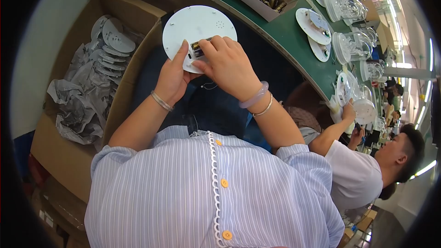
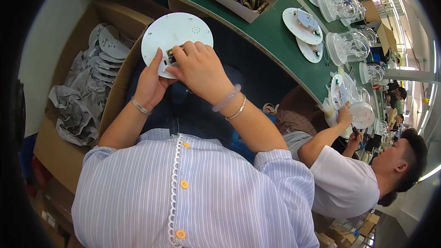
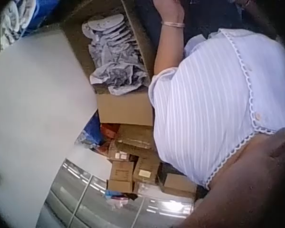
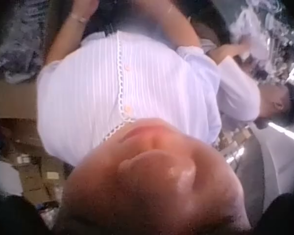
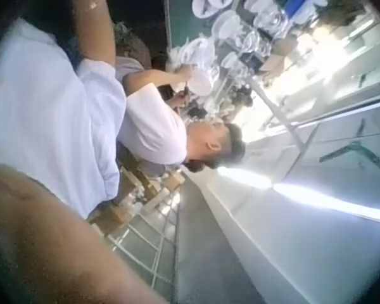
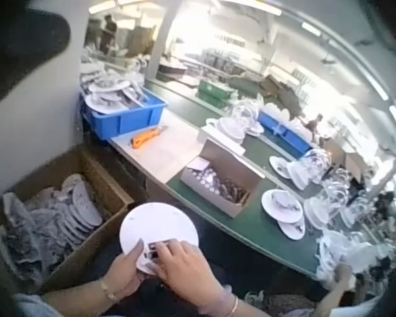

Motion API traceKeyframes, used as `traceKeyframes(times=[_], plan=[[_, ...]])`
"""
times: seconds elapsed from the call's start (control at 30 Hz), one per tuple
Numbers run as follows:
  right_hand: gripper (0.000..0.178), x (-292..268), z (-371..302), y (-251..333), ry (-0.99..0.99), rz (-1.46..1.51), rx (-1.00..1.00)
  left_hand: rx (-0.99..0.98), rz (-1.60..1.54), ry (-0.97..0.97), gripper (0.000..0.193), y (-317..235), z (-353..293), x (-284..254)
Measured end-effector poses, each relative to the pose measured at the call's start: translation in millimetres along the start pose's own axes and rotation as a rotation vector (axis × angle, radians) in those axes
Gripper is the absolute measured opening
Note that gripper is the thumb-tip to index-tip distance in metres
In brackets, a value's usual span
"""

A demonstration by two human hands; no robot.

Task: Installing AA batteries into the base of circular light fixtures on a factory assembly line.

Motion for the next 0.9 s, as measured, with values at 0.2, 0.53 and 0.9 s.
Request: traceKeyframes(times=[0.2, 0.53, 0.9], plan=[[0.046, -8.5, -12.4, -2.7, -0.231, 0.086, 0.188, 0.001, 0.087, 0.007, 0.042, -6.4, -2.8, -3.8], [0.032, 17.0, -33.8, -6.9, -0.113, 1.090, 0.515, 0.077, 0.080, 0.037, 0.042, -7.1, -0.2, -1.9], [0.029, 13.4, -29.2, -8.2, -0.194, 1.077, 0.526, 0.011, 0.101, 0.086, 0.040, -17.1, -6.4, 2.2]])
Point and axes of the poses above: each hand's wrist, its own z-axis towards the middle knuckle, its own x-axis out of the palm, y = z × x, the point moved 1 cm from there along z, towards the middle knuckle, and after that the axes turned 13 degrees about -z, right-handed, at the moved point
